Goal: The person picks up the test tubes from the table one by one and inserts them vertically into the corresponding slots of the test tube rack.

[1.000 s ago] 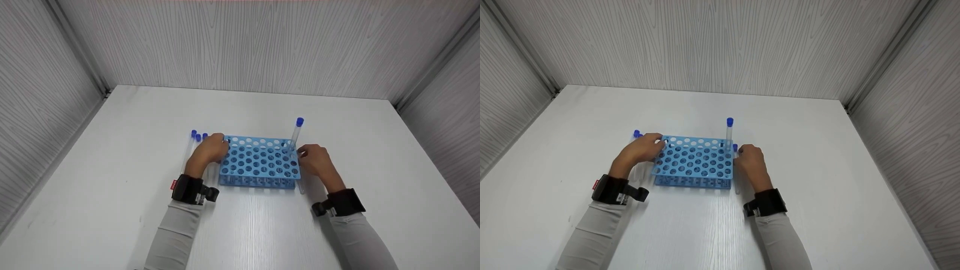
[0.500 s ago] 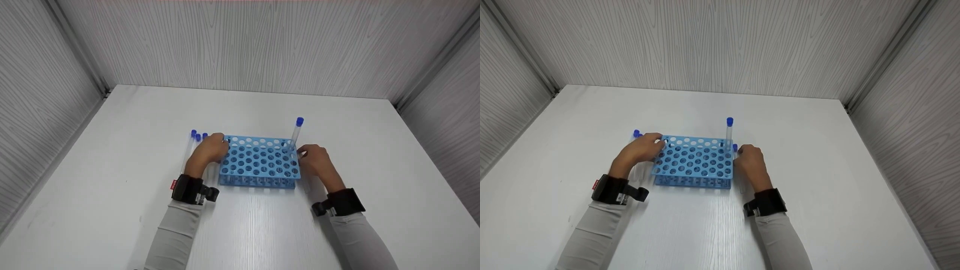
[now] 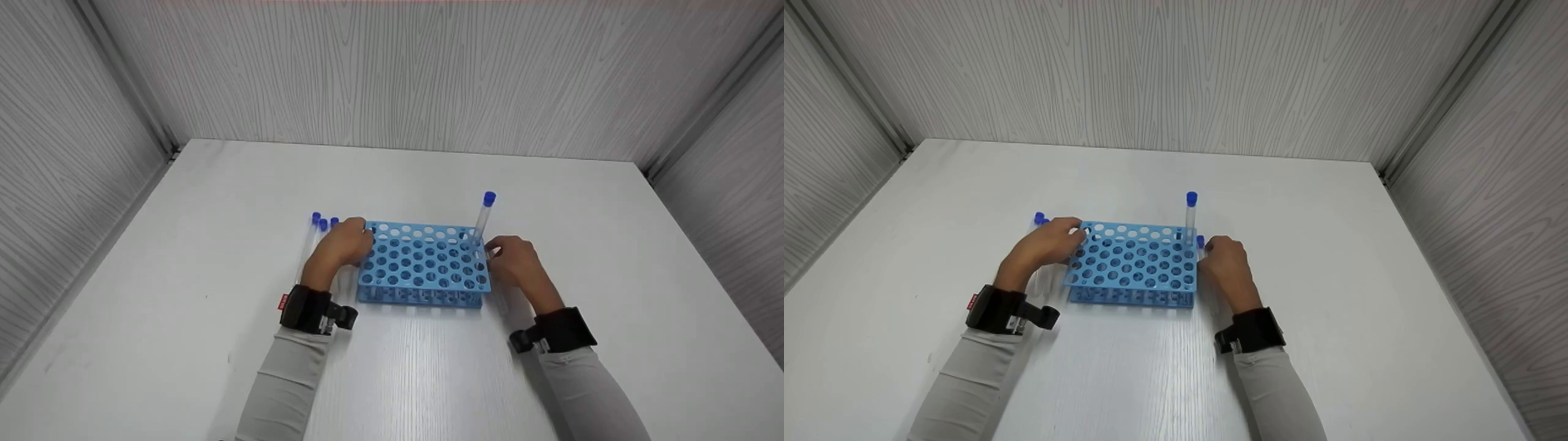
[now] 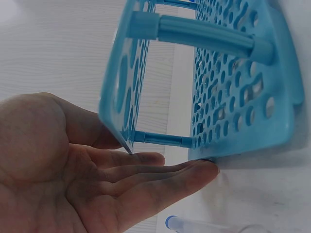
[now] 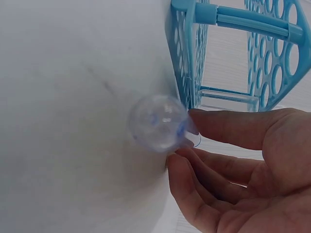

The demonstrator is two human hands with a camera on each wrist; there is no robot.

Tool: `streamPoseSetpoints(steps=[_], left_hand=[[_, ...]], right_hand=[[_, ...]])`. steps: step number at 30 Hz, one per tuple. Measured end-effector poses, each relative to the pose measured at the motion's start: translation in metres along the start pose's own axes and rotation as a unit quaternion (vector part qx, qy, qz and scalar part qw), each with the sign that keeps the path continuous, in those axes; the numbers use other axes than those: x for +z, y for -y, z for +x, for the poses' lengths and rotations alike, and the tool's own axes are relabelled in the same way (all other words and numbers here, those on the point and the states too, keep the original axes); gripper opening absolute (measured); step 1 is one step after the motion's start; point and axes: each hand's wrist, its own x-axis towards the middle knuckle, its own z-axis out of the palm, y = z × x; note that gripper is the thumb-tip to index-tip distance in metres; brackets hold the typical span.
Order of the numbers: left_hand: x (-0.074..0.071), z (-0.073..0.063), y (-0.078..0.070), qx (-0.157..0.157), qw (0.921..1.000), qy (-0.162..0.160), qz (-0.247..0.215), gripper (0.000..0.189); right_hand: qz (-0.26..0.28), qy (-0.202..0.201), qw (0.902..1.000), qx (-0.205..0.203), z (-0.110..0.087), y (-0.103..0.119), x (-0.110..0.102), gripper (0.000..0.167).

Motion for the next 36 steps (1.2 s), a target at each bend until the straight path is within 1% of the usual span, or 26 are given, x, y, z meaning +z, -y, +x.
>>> streamPoseSetpoints(steps=[8, 14, 23, 30, 36], left_hand=[[-0.0005, -0.0010, 0.0008, 0.013, 0.9999, -0.006, 0.000, 0.053], [-0.0005, -0.0012, 0.0005, 0.013, 0.9999, -0.006, -0.003, 0.052], [-0.0012, -0.0004, 0.0002, 0.010, 0.9999, -0.005, 0.000, 0.052], [-0.0002, -0.0008, 0.0005, 0.007, 1.0000, -0.005, 0.000, 0.052], [-0.0007, -0.0012, 0.0008, 0.012, 0.9999, -0.003, -0.001, 0.051]], right_hand=[[-0.010, -0.010, 0.9995, -0.026, 0.0004, -0.0027, 0.0005, 0.046], [-0.012, -0.008, 0.9997, -0.019, 0.0015, -0.0043, 0.0012, 0.048], [-0.011, -0.005, 0.9997, -0.022, 0.0024, -0.0041, -0.0002, 0.048], [-0.015, -0.003, 0.9998, -0.014, 0.0014, -0.0026, -0.0004, 0.047], [-0.013, -0.004, 0.9997, -0.021, 0.0005, -0.0035, -0.0010, 0.047]])
